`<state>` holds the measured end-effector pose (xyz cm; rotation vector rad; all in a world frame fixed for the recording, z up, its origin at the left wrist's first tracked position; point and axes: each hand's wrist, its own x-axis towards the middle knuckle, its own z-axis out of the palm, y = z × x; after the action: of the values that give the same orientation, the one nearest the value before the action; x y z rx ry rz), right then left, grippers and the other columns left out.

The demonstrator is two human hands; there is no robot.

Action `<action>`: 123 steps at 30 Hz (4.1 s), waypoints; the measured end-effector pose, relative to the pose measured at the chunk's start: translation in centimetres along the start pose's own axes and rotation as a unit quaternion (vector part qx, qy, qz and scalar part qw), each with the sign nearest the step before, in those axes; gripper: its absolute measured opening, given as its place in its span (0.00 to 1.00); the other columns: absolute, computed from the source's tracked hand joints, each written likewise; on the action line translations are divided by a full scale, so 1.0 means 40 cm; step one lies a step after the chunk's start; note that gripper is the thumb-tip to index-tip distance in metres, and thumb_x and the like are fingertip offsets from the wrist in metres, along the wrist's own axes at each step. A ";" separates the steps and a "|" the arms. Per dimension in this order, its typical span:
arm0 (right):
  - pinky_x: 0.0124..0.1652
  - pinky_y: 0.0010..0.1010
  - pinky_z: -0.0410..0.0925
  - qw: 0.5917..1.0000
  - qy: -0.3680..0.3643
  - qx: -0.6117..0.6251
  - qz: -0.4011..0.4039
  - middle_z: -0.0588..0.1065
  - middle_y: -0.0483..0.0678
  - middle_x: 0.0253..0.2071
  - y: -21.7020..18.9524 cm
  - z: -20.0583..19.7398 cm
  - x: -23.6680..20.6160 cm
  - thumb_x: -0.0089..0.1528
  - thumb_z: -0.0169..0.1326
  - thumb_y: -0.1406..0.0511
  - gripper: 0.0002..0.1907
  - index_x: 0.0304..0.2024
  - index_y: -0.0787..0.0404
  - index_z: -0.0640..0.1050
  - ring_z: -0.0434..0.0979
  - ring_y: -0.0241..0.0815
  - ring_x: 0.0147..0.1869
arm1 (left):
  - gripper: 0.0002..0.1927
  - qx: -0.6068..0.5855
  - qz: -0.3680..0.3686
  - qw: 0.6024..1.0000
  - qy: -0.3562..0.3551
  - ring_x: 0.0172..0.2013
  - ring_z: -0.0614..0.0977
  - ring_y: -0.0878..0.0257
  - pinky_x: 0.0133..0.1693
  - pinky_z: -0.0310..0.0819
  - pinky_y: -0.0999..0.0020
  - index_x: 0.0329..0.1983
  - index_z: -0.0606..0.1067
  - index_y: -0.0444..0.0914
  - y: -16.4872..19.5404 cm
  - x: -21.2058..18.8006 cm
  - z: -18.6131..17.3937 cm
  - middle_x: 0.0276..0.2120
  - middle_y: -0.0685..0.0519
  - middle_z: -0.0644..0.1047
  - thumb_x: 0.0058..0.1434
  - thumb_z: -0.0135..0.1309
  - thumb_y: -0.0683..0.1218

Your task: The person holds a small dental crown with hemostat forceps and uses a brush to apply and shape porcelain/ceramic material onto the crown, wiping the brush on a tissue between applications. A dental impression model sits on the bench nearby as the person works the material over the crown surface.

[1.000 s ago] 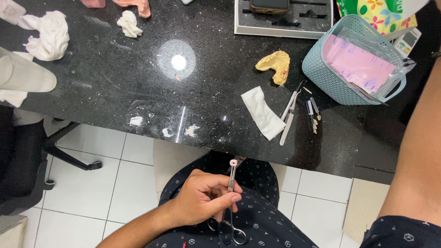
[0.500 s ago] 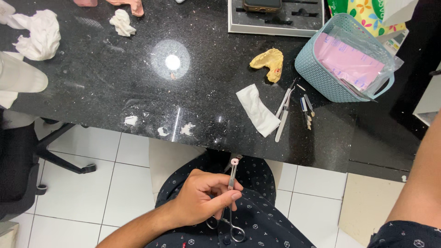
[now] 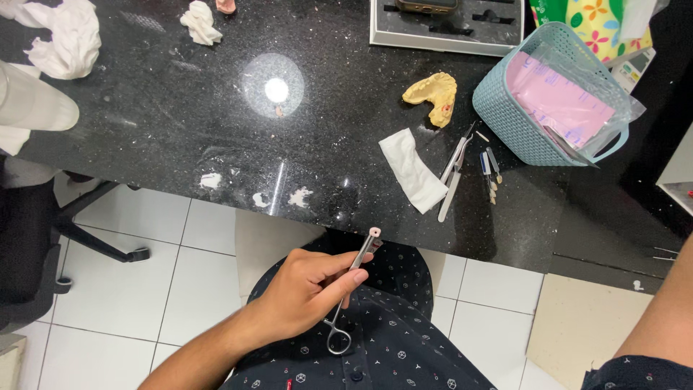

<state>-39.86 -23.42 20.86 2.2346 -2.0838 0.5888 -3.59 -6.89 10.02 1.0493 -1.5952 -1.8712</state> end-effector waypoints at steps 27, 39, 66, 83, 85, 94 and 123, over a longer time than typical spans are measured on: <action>0.28 0.32 0.61 0.660 -0.377 0.640 -0.115 0.74 0.50 0.25 -0.158 0.233 -0.435 0.73 0.48 0.50 0.27 0.30 0.64 0.75 0.71 0.38 0.24 | 0.10 0.053 0.034 0.964 -0.258 0.18 0.77 0.63 0.24 0.69 0.66 0.39 0.81 0.36 0.091 0.028 -0.089 0.16 0.54 0.74 0.69 0.54 0.47; 0.30 0.35 0.63 0.638 -0.392 0.653 -0.117 0.75 0.52 0.28 -0.156 0.226 -0.433 0.73 0.48 0.49 0.28 0.30 0.65 0.74 0.73 0.42 0.28 | 0.09 0.071 0.065 0.964 -0.248 0.24 0.79 0.59 0.30 0.73 0.63 0.38 0.80 0.34 0.091 0.031 -0.089 0.20 0.51 0.75 0.67 0.56 0.46; 0.26 0.35 0.61 0.645 -0.390 0.645 -0.124 0.72 0.50 0.23 -0.152 0.229 -0.436 0.74 0.46 0.47 0.29 0.31 0.65 0.76 0.70 0.40 0.24 | 0.10 0.068 0.026 0.966 -0.248 0.20 0.77 0.63 0.25 0.69 0.65 0.41 0.81 0.35 0.088 0.027 -0.083 0.18 0.53 0.75 0.66 0.56 0.47; 0.25 0.34 0.61 0.646 -0.394 0.641 -0.125 0.70 0.49 0.21 -0.150 0.234 -0.441 0.73 0.46 0.48 0.29 0.30 0.64 0.75 0.69 0.39 0.22 | 0.10 0.074 0.040 0.966 -0.243 0.22 0.78 0.61 0.27 0.71 0.64 0.43 0.81 0.35 0.089 0.022 -0.085 0.20 0.51 0.76 0.66 0.56 0.46; 0.25 0.34 0.61 0.645 -0.397 0.642 -0.125 0.71 0.49 0.21 -0.150 0.235 -0.441 0.73 0.46 0.48 0.29 0.30 0.64 0.75 0.69 0.39 0.22 | 0.10 0.077 0.038 0.966 -0.244 0.22 0.78 0.61 0.28 0.71 0.64 0.43 0.81 0.35 0.090 0.022 -0.084 0.21 0.51 0.76 0.66 0.57 0.46; 0.25 0.34 0.61 0.648 -0.392 0.640 -0.130 0.71 0.48 0.21 -0.152 0.231 -0.437 0.73 0.46 0.48 0.29 0.31 0.65 0.76 0.70 0.39 0.21 | 0.11 0.082 0.021 0.966 -0.245 0.22 0.79 0.62 0.27 0.72 0.65 0.45 0.82 0.35 0.090 0.022 -0.083 0.21 0.51 0.77 0.65 0.57 0.47; 0.40 0.31 0.73 0.871 0.098 0.479 0.057 0.77 0.57 0.40 -0.103 0.037 -0.268 0.73 0.55 0.60 0.17 0.45 0.73 0.76 0.78 0.43 0.40 | 0.12 0.060 0.171 0.983 -0.015 0.27 0.86 0.66 0.27 0.80 0.75 0.50 0.79 0.31 0.044 0.016 -0.048 0.30 0.51 0.83 0.65 0.60 0.41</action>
<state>-35.85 -13.16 17.32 2.2144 -2.0478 2.1435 -2.69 -8.96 11.51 0.7376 -1.7949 -1.5837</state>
